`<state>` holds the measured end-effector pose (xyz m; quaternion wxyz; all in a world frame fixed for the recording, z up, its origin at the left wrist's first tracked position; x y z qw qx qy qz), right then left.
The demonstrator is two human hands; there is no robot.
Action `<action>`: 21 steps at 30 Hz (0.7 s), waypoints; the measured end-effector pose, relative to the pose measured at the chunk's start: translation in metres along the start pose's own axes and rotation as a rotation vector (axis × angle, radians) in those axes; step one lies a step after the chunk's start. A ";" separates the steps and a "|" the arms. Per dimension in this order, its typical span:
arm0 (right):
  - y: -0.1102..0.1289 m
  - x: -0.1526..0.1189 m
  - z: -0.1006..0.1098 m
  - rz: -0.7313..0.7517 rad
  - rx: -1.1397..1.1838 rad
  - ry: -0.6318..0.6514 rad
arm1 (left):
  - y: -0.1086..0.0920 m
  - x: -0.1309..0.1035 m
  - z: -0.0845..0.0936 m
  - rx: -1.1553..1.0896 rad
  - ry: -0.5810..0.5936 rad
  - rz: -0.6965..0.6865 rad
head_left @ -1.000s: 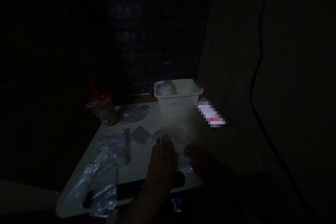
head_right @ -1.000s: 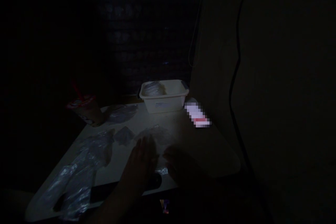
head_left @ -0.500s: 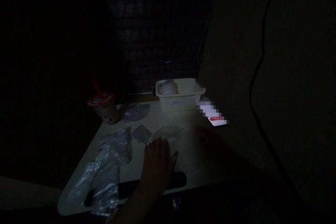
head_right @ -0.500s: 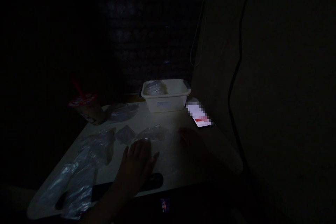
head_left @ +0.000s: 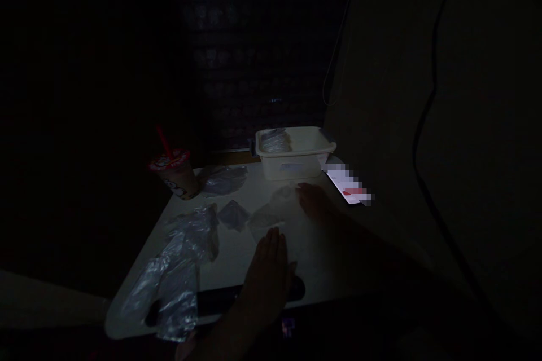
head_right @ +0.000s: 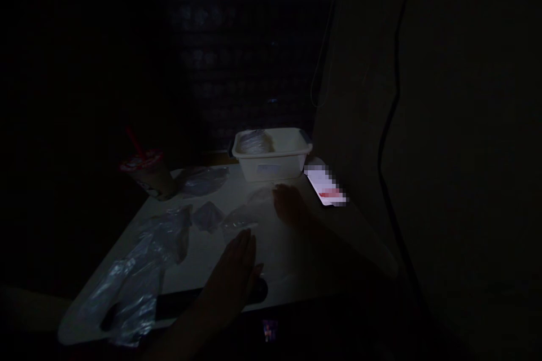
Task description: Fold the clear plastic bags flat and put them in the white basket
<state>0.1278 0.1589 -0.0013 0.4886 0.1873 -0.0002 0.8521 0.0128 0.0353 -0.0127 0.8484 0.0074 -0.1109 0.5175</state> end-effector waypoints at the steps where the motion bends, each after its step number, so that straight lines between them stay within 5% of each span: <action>1: -0.001 -0.002 0.003 -0.017 0.015 -0.015 | 0.001 0.002 0.004 -0.013 0.003 0.006; 7: 0.032 -0.036 0.001 0.220 0.193 0.055 | 0.023 0.029 0.007 -0.011 -0.012 0.061; 14: 0.028 -0.044 -0.002 0.223 0.215 0.051 | 0.071 0.041 0.027 0.345 -0.023 0.430; 17: 0.025 -0.048 0.009 0.248 0.210 -0.002 | 0.054 0.030 0.027 0.385 0.003 0.353; 21: 0.040 -0.052 0.016 0.380 0.239 0.026 | 0.011 0.004 0.005 0.315 -0.024 0.040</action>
Point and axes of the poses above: each hand's wrist, its own x-axis towards the middle knuckle, its own z-axis out of the back of the hand, y = z × x, the point moved 5 cm from there along x, towards the middle knuckle, and after that the axes turned 3 degrees about x, right-handed, at the moved point
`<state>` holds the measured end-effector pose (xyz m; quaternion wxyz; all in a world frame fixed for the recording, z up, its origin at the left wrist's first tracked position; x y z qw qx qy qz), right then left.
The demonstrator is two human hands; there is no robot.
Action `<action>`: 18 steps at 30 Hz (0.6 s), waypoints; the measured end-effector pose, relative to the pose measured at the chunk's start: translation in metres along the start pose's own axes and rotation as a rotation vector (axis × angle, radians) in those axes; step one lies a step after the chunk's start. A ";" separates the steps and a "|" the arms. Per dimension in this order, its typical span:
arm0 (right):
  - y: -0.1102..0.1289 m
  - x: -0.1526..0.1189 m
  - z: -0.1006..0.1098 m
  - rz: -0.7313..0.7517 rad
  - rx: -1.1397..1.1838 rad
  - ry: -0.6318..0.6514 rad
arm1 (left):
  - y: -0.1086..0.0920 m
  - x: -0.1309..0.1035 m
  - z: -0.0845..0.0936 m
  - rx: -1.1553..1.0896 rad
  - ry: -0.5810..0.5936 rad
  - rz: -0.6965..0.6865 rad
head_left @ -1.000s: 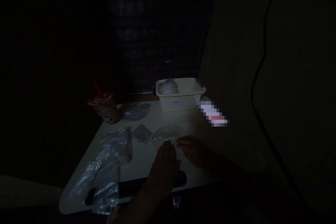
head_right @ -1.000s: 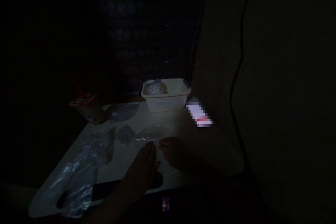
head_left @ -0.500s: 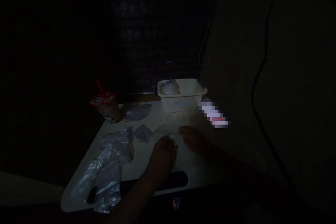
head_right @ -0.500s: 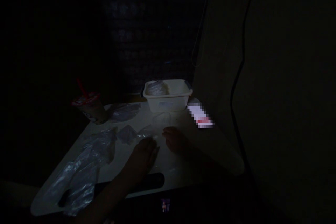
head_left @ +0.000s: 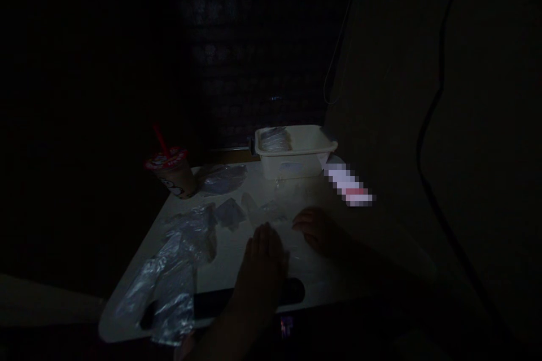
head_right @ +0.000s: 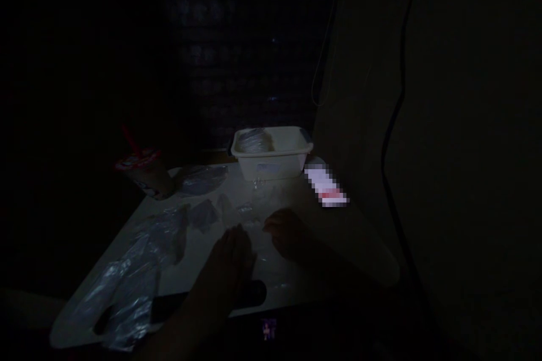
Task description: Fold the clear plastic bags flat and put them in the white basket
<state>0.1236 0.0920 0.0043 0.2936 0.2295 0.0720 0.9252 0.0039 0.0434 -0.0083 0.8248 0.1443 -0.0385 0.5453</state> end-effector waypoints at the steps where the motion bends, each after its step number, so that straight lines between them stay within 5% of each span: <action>1: 0.004 0.003 -0.002 0.024 0.004 0.027 | -0.006 -0.006 -0.002 -0.010 -0.020 -0.021; 12: -0.019 0.080 -0.024 -0.195 -0.180 0.131 | -0.012 -0.031 0.004 -0.068 0.037 0.002; 18: -0.019 0.074 -0.016 -0.180 -0.089 0.078 | -0.002 -0.024 0.013 -0.163 0.057 0.005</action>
Point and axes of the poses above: each hand's wrist, its own x-axis towards the middle knuckle, its own z-axis out of the back of the hand, y = z × x, the point moved 5 cm from there along x, towards the middle knuckle, and after that the axes turned 3 degrees about x, right-handed, at the moved point
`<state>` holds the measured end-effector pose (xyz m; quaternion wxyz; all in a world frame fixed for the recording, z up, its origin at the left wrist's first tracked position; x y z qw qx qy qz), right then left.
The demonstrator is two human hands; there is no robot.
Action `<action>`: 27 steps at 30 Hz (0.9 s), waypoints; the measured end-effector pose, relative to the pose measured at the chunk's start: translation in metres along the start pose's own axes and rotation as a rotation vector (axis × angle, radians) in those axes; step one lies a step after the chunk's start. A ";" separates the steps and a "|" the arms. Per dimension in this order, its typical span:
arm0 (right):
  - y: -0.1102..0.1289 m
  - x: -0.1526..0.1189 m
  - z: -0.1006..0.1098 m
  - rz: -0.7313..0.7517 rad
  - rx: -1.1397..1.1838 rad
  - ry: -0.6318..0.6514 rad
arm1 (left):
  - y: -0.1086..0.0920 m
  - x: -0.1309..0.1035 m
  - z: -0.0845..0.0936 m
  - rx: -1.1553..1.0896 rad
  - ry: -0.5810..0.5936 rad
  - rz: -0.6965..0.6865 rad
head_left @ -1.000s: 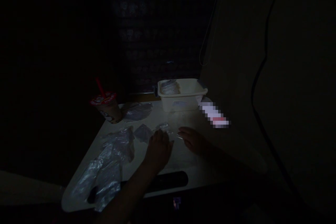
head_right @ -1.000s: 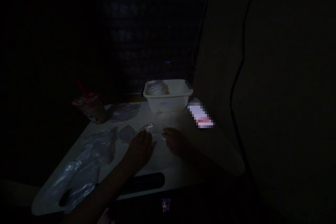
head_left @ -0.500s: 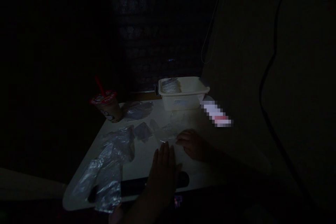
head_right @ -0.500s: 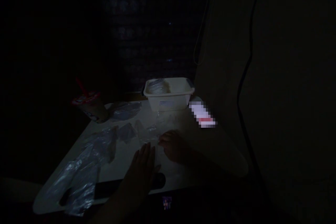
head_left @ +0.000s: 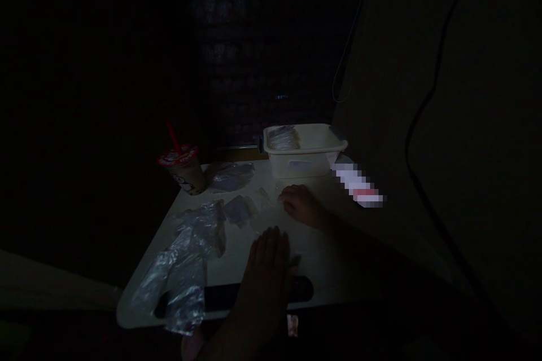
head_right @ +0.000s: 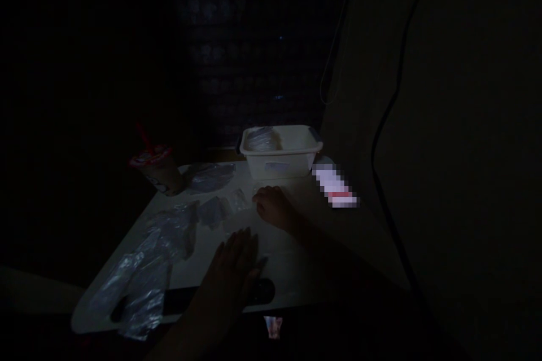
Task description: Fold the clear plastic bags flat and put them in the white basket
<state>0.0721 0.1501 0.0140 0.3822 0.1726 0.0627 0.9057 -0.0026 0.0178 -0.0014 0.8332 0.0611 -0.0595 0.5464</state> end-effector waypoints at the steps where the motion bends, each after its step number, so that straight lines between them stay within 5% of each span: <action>1: 0.004 -0.003 -0.001 0.037 0.025 0.016 | -0.001 0.001 0.000 -0.010 0.006 -0.015; 6: 0.031 -0.001 -0.013 0.235 0.058 0.094 | -0.013 -0.003 -0.011 -0.025 0.028 -0.068; 11: 0.024 0.033 -0.022 0.101 -0.092 0.107 | -0.023 -0.013 -0.020 -0.053 0.020 -0.047; 16: 0.006 0.046 -0.015 0.043 -0.091 0.083 | -0.021 -0.005 -0.002 -0.126 0.051 -0.048; 19: -0.005 0.026 -0.004 0.015 -0.068 0.026 | -0.005 0.012 0.010 -0.134 0.022 -0.055; 22: -0.021 -0.012 0.011 -0.061 -0.048 -0.052 | 0.020 0.033 0.002 -0.073 0.039 -0.011; 27: -0.067 -0.076 0.030 -0.475 -0.084 -0.021 | 0.049 0.056 -0.016 0.046 0.019 0.088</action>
Point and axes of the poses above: each hand's wrist, its own x-axis towards the middle knuckle, its own z-axis out of the back of the hand, y = z × x, the point moved 5 cm from there along x, towards the middle knuckle, and after that the axes turned 3 degrees about x, right-handed, at the moved point
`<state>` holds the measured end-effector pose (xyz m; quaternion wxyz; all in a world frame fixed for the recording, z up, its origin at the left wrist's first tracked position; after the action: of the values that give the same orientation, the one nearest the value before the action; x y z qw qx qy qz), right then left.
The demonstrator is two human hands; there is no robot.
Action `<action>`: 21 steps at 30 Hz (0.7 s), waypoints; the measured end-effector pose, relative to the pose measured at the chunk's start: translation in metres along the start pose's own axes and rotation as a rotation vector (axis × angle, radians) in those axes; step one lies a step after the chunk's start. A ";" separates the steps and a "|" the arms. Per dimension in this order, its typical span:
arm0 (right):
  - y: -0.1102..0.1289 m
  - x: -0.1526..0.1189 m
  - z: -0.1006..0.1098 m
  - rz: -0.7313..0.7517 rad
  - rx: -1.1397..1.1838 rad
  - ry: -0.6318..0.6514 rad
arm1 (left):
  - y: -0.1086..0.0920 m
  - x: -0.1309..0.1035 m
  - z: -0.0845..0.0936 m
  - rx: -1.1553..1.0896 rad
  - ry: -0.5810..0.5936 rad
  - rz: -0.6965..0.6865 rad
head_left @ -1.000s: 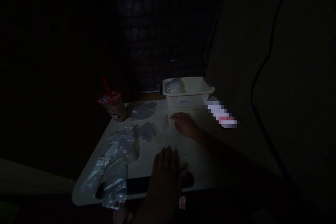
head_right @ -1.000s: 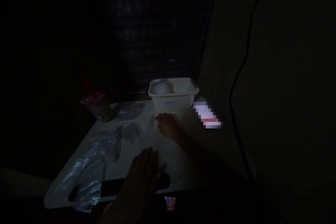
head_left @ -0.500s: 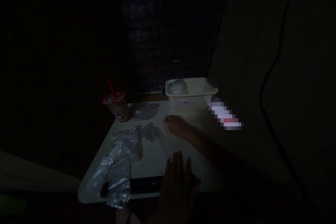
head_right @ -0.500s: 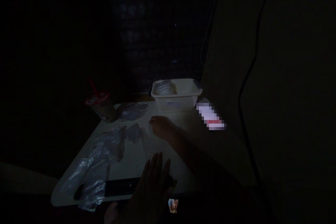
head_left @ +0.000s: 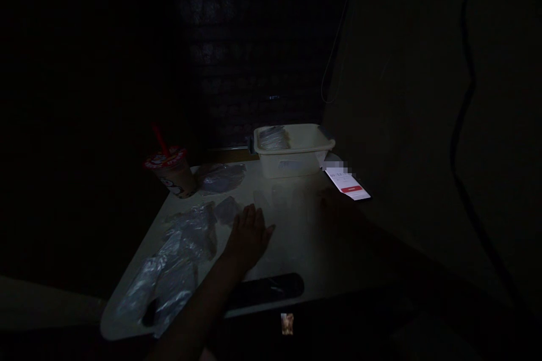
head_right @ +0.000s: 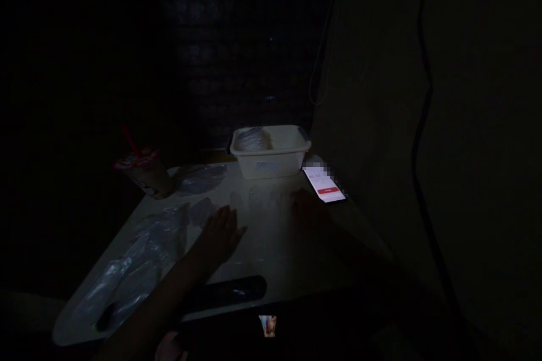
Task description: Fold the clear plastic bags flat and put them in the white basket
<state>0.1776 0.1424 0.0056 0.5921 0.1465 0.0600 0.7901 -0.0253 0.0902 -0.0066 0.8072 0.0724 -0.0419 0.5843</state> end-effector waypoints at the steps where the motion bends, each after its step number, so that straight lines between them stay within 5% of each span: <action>1: -0.013 -0.004 0.000 -0.107 0.003 0.059 | 0.000 0.001 0.002 -0.001 -0.025 0.011; 4: -0.034 -0.010 -0.003 -0.287 0.019 0.183 | -0.018 -0.011 0.016 -0.084 -0.131 -0.036; 7: -0.035 -0.010 -0.005 -0.293 0.071 0.188 | -0.058 -0.040 0.030 -0.259 -0.173 -0.182; 12: -0.023 -0.009 0.000 -0.277 0.223 0.206 | -0.111 -0.081 0.033 -0.293 -0.156 -0.224; 16: -0.010 -0.007 0.012 -0.302 0.450 0.201 | -0.120 -0.082 0.028 -0.315 -0.149 -0.210; 21: 0.010 -0.006 0.014 -0.401 0.956 0.049 | -0.114 -0.074 0.023 -0.340 -0.145 -0.180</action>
<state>0.1745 0.1331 0.0207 0.5973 0.3679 0.4551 0.5485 0.0603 -0.0180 -0.0025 0.8517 -0.0197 -0.1915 0.4874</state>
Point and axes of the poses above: each hand's wrist, its own x-axis towards the middle knuckle, its own z-axis out of the back of the hand, y = z × x, the point moved 5 cm from there along x, towards the middle knuckle, and after that the axes turned 3 degrees about x, right-handed, at the moved point
